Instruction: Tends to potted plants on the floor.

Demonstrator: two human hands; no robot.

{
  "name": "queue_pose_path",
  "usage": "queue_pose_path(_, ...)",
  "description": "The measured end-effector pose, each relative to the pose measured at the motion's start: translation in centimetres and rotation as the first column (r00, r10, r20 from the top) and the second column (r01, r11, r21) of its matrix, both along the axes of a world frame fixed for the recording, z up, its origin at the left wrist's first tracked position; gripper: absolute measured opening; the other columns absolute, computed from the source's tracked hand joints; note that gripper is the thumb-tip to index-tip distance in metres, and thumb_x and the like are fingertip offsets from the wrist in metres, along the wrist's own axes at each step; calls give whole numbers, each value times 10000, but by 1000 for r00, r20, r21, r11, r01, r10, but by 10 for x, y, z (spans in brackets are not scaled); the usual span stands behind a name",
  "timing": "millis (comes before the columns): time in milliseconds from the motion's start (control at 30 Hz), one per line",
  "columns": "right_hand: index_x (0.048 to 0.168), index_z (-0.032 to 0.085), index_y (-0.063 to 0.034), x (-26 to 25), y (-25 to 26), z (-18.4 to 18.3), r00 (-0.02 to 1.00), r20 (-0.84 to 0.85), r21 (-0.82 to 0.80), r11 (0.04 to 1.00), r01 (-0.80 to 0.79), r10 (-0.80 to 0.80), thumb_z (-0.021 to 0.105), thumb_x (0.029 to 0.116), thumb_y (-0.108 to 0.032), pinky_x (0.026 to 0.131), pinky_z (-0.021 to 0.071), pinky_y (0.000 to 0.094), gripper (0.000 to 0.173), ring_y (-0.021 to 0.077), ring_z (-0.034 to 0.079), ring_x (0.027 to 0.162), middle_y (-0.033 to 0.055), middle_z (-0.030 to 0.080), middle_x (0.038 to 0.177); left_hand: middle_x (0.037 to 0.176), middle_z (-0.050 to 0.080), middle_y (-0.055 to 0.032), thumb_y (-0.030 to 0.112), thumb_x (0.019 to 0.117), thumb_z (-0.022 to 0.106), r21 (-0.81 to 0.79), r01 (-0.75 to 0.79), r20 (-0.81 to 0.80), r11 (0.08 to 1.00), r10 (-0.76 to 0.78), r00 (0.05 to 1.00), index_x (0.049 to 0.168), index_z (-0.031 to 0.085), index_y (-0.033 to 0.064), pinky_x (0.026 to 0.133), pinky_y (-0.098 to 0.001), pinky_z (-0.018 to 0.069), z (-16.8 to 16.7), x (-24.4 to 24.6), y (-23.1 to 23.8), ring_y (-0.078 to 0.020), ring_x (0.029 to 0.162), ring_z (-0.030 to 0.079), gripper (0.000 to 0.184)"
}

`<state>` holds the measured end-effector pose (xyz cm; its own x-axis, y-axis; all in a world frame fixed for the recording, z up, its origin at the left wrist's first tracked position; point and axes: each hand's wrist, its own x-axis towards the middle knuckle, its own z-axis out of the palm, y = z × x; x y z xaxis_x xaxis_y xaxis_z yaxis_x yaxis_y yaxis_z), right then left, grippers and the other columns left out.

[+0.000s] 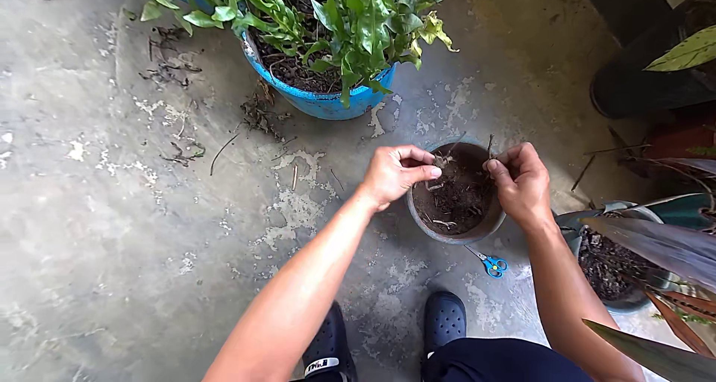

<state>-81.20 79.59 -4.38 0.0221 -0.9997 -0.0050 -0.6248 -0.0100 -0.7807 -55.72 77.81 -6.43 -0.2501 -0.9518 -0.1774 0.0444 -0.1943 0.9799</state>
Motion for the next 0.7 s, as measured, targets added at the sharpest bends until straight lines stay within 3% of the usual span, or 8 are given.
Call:
queue_pose_path(133,1089,553,-52,34,36,21,947,316,9,998,-61,55,607,1016,-123,664,576,283,115,102,662,757,55,695,978,953,749,-26,32,818,820,-100,121,189,988,-101,977,1023,740,23,794,-290,629,35,68,-21,-95,843,718,220)
queue_pose_path(300,1034,613,17,106,42,15,858,411,-43,947,-318,307,651,972,-39,696,613,324,91,145,693,769,108,710,961,918,744,-27,38,811,845,-31,-24,567,999,37,823,1015,736,48,787,-278,607,51,135,-26,-63,808,702,232)
queue_pose_path(333,1078,660,23,117,41,13,851,362,-29,918,-396,379,667,965,-43,753,626,332,131,159,712,831,129,715,1081,947,743,-55,55,821,849,0,-62,645,998,47,763,1037,737,49,815,-317,599,50,142,-25,-94,836,703,243)
queue_pose_path(400,1267,669,2,125,39,12,813,247,33,834,-550,527,667,982,-83,844,614,332,298,182,709,963,179,568,1429,1114,747,-131,96,847,850,60,-76,765,995,3,644,1170,740,76,941,-456,572,43,152,-26,-222,1003,724,341)
queue_pose_path(467,1339,642,-30,117,37,16,810,175,15,821,-570,559,662,986,-88,852,610,322,358,181,699,1009,179,483,1523,1355,650,-192,144,900,814,126,-26,825,992,-91,557,1382,648,124,1067,-581,477,37,155,-28,-356,1236,640,509)
queue_pose_path(533,1301,677,-58,91,34,21,886,41,-85,885,-457,462,681,970,-106,920,586,337,335,196,666,1115,155,549,1458,1433,590,-221,169,952,755,138,22,851,990,-130,508,1460,584,135,1088,-662,417,35,142,-28,-431,1313,571,537)
queue_pose_path(600,1263,696,-34,53,31,18,962,-70,-187,944,-273,264,669,967,-107,1044,531,412,306,274,602,1264,184,595,1395,1416,617,-180,182,987,701,119,70,835,990,-138,532,1452,584,118,1084,-604,469,32,119,-24,-375,1278,617,484)
queue_pose_path(700,1222,688,2,-8,48,3,986,-136,-287,956,57,-99,609,996,-107,837,570,376,263,268,660,1067,216,636,1267,1381,635,-181,314,1003,692,163,199,705,966,-255,662,1493,525,107,1037,-566,515,19,74,-14,-339,1214,660,558)
